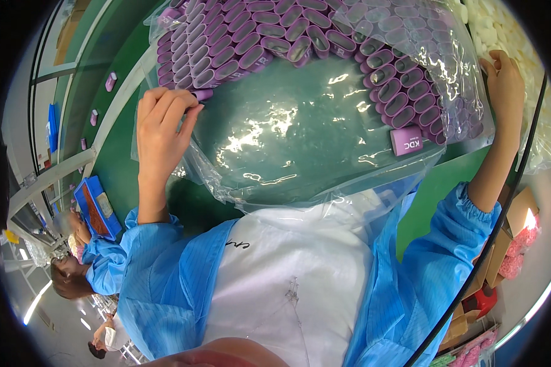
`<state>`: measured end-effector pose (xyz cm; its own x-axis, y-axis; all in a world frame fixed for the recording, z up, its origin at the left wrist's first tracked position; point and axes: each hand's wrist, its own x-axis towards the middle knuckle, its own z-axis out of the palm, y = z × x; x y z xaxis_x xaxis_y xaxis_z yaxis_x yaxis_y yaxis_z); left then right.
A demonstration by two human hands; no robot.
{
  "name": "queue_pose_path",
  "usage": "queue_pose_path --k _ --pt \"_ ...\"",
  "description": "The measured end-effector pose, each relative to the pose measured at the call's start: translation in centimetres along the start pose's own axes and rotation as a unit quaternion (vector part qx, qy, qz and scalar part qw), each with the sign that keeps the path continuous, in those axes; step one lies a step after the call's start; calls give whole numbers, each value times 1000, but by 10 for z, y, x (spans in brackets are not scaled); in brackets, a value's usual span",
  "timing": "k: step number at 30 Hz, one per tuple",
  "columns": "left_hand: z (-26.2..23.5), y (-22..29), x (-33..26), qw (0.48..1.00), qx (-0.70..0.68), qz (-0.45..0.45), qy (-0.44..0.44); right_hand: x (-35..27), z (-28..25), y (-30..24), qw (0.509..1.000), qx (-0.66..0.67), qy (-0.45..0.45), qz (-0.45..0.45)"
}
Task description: The person repeatedly picks up small purple plastic cases and white cylindrical inserts from a green table. They insert the white cylinders into the purple cases and place the assembled units into a clear plastic bag. The process is continuous and repetitive throughout the clip.
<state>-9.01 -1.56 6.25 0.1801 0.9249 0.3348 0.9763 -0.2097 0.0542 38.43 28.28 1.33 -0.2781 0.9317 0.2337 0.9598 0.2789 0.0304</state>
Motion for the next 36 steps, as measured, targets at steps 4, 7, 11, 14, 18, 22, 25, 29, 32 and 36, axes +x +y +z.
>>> queue_pose_path --k 4,7,11,14,18,22,25,29,32,36 --pt "-2 10 0 997 -53 -47 14 -7 4 15 1000 15 23 -7" --pt "-10 21 4 985 -142 -85 55 -9 0 15 997 46 45 -36" --pt "2 37 6 894 -428 -110 81 -23 -34 -35 984 116 97 94" --pt "20 63 8 716 -673 -180 41 -55 -60 -85 926 308 199 93" --pt "46 76 16 540 -813 -214 -48 -120 -88 -169 820 566 63 -47" --pt "59 82 7 682 -713 -152 -66 -150 -80 -226 794 584 -31 -163" --pt "64 78 13 888 -459 -14 -7 -161 -64 -234 775 620 -36 -120" --pt "69 80 15 912 -408 -41 17 -161 -59 -233 754 646 -41 -111" --pt "67 82 12 911 -407 -61 8 -155 -64 -237 788 590 -13 -174" --pt "71 81 13 909 -413 -49 23 -157 -59 -245 821 509 32 -257"
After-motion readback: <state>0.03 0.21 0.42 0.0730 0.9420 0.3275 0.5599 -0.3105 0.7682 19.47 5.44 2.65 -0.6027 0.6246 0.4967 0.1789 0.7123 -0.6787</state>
